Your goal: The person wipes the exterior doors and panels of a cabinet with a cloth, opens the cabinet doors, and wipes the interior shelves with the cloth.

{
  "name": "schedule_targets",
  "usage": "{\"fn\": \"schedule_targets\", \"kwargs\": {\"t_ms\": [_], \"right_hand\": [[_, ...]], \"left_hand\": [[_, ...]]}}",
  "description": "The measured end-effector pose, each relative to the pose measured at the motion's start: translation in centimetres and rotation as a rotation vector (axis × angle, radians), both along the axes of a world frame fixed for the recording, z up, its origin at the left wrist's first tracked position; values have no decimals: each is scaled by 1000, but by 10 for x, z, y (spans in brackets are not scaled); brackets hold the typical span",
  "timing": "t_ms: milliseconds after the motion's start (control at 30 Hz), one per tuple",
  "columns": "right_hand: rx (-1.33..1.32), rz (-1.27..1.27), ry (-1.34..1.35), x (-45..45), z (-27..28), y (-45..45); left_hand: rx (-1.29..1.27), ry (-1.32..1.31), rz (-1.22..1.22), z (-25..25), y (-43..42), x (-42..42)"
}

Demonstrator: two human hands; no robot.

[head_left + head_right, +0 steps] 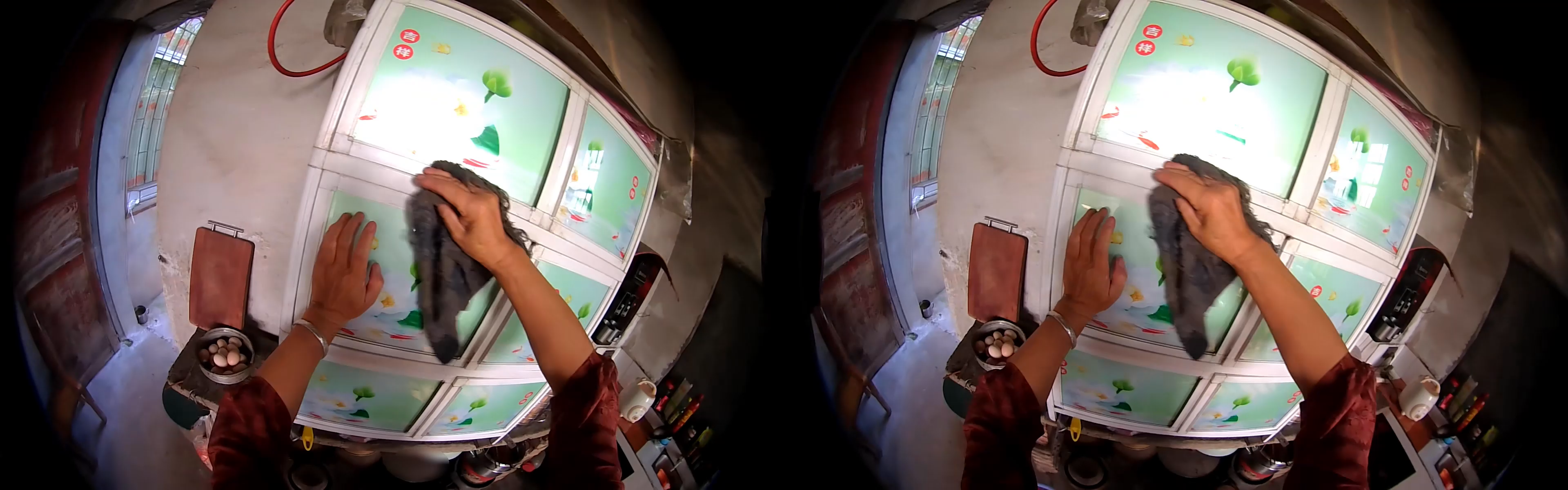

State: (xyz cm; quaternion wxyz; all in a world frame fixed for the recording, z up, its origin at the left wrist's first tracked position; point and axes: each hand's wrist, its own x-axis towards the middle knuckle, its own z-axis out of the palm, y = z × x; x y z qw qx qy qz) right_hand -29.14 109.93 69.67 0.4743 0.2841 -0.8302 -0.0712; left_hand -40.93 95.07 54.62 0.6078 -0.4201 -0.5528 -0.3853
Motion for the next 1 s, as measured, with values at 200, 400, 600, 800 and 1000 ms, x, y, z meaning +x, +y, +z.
{"fn": "schedule_targets", "kwargs": {"t_ms": [200, 400, 600, 800, 1000], "right_hand": [[75, 209, -25, -82, 14, -81], [131, 288, -58, -96, 20, -87], [121, 47, 193, -16, 23, -18], [77, -232, 248, 79, 10, 65], [-22, -243, 275, 74, -13, 59]], "left_hand": [[51, -62, -89, -8, 3, -7], [140, -26, -65, -16, 10, -16], [125, -7, -49, -9, 6, -8], [82, -20, -17, -10, 7, -8], [57, -30, 51, -9, 8, -5]]}}
